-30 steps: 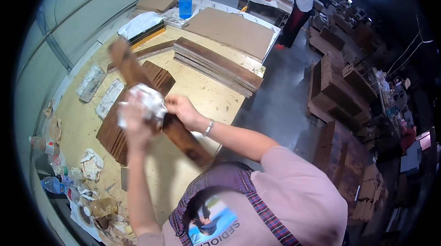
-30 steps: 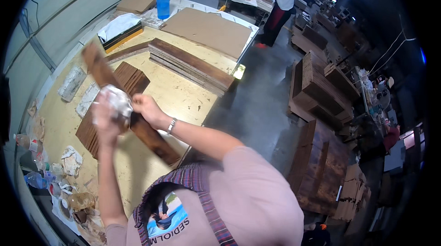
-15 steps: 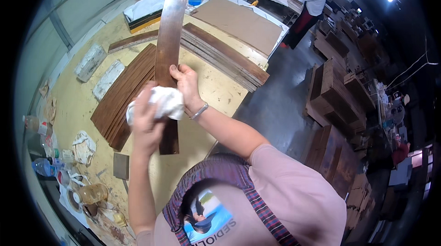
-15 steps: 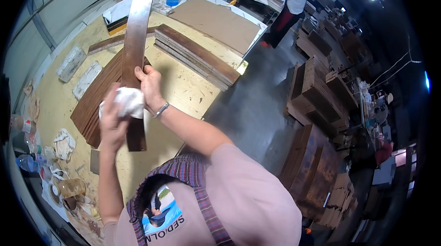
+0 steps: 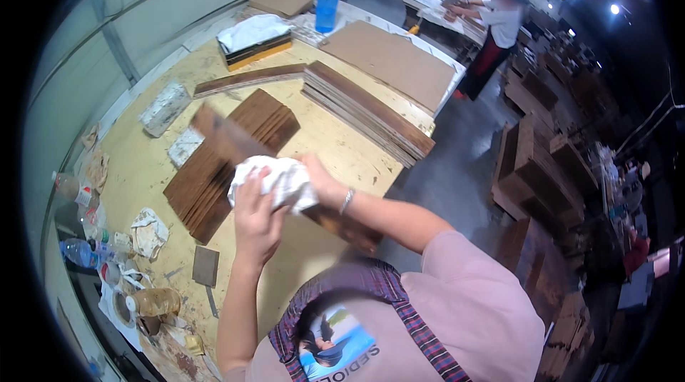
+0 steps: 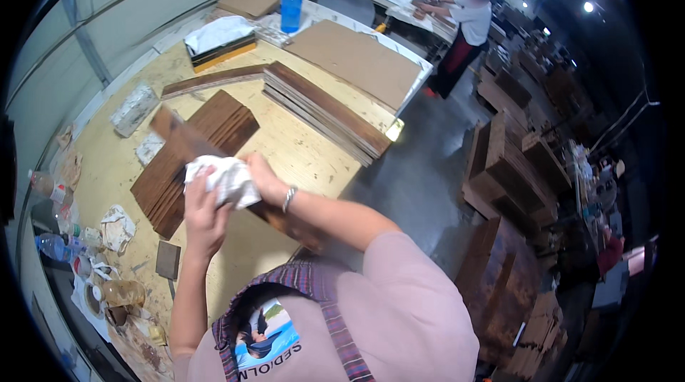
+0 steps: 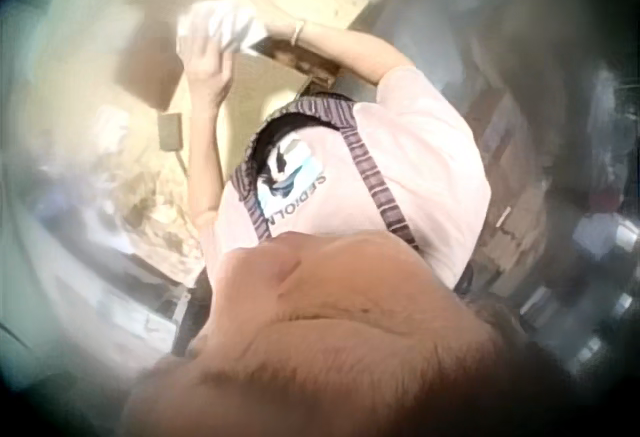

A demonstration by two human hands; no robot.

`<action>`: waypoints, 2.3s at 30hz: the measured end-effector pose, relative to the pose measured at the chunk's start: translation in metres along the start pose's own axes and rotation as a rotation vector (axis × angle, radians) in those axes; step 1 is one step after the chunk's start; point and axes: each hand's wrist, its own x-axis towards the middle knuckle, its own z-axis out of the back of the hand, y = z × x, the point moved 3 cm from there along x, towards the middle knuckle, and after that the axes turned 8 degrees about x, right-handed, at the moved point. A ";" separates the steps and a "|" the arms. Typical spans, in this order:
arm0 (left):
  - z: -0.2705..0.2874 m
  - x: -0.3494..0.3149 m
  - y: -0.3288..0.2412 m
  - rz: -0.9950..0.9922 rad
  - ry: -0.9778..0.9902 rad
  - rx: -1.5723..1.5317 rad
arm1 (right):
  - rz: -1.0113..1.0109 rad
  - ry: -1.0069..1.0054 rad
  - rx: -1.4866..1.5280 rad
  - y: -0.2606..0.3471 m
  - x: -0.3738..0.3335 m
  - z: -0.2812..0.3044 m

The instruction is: The person sands the surfaces and edges of a wooden plank using a sanding block, wipes it with a cloth, and rubs a sponge along the edges.

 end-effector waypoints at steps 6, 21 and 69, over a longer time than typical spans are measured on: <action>0.024 0.022 0.083 -0.016 -0.118 0.453 | 0.169 0.237 -0.806 -0.007 -0.058 0.009; -0.022 -0.027 0.072 0.991 -0.458 -1.279 | 0.264 0.302 -1.086 -0.011 -0.069 -0.028; 0.023 0.027 0.101 0.252 -0.188 0.228 | -0.514 0.607 -0.181 -0.001 -0.038 -0.008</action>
